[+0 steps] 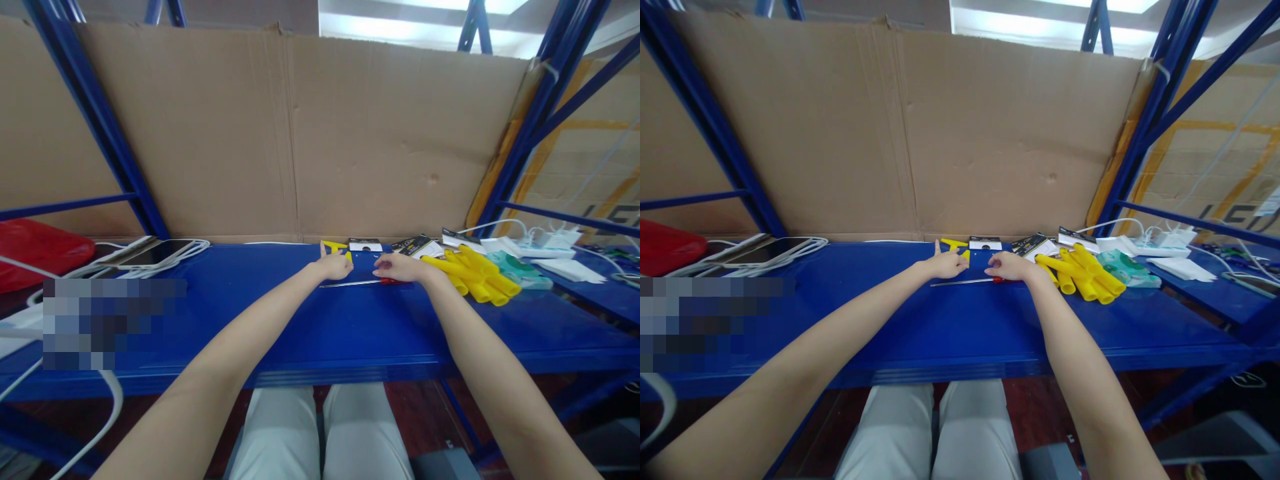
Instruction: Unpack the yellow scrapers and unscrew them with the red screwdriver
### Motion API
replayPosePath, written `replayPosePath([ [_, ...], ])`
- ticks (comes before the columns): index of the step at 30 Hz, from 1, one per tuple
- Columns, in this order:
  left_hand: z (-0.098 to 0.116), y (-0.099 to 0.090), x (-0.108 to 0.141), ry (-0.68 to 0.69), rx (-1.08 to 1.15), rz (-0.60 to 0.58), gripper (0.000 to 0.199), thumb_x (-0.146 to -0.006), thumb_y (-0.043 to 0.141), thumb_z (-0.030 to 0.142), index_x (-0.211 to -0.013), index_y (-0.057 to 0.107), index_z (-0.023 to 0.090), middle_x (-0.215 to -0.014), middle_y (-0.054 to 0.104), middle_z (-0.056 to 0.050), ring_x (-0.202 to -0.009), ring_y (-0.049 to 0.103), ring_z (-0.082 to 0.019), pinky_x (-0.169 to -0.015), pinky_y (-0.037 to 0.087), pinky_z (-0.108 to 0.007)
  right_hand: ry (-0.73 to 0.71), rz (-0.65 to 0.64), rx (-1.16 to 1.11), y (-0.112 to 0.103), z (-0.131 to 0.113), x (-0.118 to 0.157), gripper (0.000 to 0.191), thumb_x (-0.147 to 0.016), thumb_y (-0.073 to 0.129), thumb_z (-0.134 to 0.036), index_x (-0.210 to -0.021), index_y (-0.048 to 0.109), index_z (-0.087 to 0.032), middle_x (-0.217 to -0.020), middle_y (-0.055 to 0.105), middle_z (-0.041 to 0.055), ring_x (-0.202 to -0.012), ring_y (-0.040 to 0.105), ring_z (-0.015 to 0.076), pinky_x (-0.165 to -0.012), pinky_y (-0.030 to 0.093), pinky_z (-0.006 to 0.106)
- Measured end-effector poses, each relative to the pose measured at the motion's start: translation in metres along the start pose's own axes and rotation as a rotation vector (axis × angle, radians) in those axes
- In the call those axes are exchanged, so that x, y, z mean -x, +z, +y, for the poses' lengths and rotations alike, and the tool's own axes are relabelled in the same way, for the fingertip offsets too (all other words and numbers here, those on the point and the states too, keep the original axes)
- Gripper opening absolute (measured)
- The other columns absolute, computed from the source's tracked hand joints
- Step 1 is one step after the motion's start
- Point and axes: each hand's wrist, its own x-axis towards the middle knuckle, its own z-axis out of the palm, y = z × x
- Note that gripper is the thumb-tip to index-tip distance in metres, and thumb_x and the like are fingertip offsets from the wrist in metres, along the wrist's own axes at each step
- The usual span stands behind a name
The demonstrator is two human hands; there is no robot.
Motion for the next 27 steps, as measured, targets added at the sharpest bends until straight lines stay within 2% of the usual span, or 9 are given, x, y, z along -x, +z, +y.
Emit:
replayPosePath([
  [6, -0.001, 0.005, 0.001, 0.034, -0.011, 0.062, 0.04, -0.091, 0.026, 0.031, -0.116, 0.057, 0.031, -0.137, 0.048, 0.001, -0.135, 0.024, -0.027, -0.098, -0.015, -0.065, 0.018, 0.005, -0.018, -0.001, -0.001, 0.0, 0.032, -0.079, 0.059, -0.031, -0.105, 0.064, -0.013, -0.098, 0.068, 0.0095, -0.089, 0.062, 0.0182, -0.08, 0.047, 0.026],
  [10, -0.003, 0.008, 0.005, -0.063, -0.028, 0.159, 0.044, -0.09, 0.027, 0.036, -0.125, 0.051, 0.023, -0.141, 0.041, -0.009, -0.133, 0.029, -0.03, -0.102, -0.004, -0.065, 0.013, 0.019, -0.016, 0.001, 0.002, -0.001, 0.03, -0.079, 0.059, -0.032, -0.104, 0.064, -0.015, -0.097, 0.068, 0.0077, -0.088, 0.063, 0.0172, -0.08, 0.047, 0.025],
  [13, -0.007, 0.012, 0.004, -0.155, -0.014, 0.133, 0.048, -0.089, 0.03, 0.038, -0.128, 0.047, 0.016, -0.143, 0.035, -0.017, -0.129, 0.035, -0.032, -0.103, 0.012, -0.061, 0.016, 0.015, -0.019, 0.001, 0.002, -0.001, 0.03, -0.079, 0.059, -0.032, -0.104, 0.064, -0.015, -0.096, 0.069, 0.0077, -0.088, 0.063, 0.0176, -0.079, 0.047, 0.025],
  [15, -0.009, 0.014, 0.001, -0.134, -0.015, 0.102, 0.048, -0.089, 0.031, 0.034, -0.128, 0.046, 0.011, -0.144, 0.033, -0.019, -0.129, 0.035, -0.031, -0.104, 0.018, -0.056, 0.018, 0.011, -0.022, 0.001, 0.001, 0.0, 0.03, -0.08, 0.058, -0.031, -0.103, 0.064, -0.015, -0.095, 0.069, 0.0083, -0.087, 0.063, 0.0179, -0.079, 0.047, 0.025],
  [18, -0.012, 0.015, -0.002, -0.091, -0.012, 0.099, 0.047, -0.089, 0.028, 0.03, -0.127, 0.047, 0.008, -0.142, 0.034, -0.02, -0.132, 0.031, -0.028, -0.106, 0.018, -0.049, 0.016, 0.01, -0.022, 0.001, 0.001, 0.0, 0.029, -0.08, 0.058, -0.031, -0.103, 0.064, -0.014, -0.094, 0.069, 0.0086, -0.087, 0.063, 0.0182, -0.079, 0.047, 0.026],
  [22, -0.013, 0.015, -0.005, -0.097, 0.012, 0.087, 0.048, -0.091, 0.023, 0.031, -0.126, 0.047, 0.01, -0.143, 0.035, -0.019, -0.135, 0.026, -0.025, -0.108, 0.017, -0.047, 0.003, 0.022, -0.03, 0.002, 0.003, -0.002, 0.027, -0.079, 0.059, -0.029, -0.102, 0.064, -0.014, -0.094, 0.069, 0.0086, -0.086, 0.063, 0.0182, -0.079, 0.047, 0.027],
  [27, -0.006, 0.017, -0.003, -0.166, 0.031, 0.093, 0.054, -0.092, 0.014, 0.036, -0.132, 0.04, 0.011, -0.146, 0.028, -0.018, -0.136, 0.022, -0.024, -0.107, 0.018, -0.046, 0.004, 0.022, -0.032, 0.002, 0.003, -0.002, 0.026, -0.08, 0.058, -0.028, -0.101, 0.064, -0.014, -0.096, 0.068, 0.0088, -0.087, 0.063, 0.0176, -0.08, 0.047, 0.026],
])
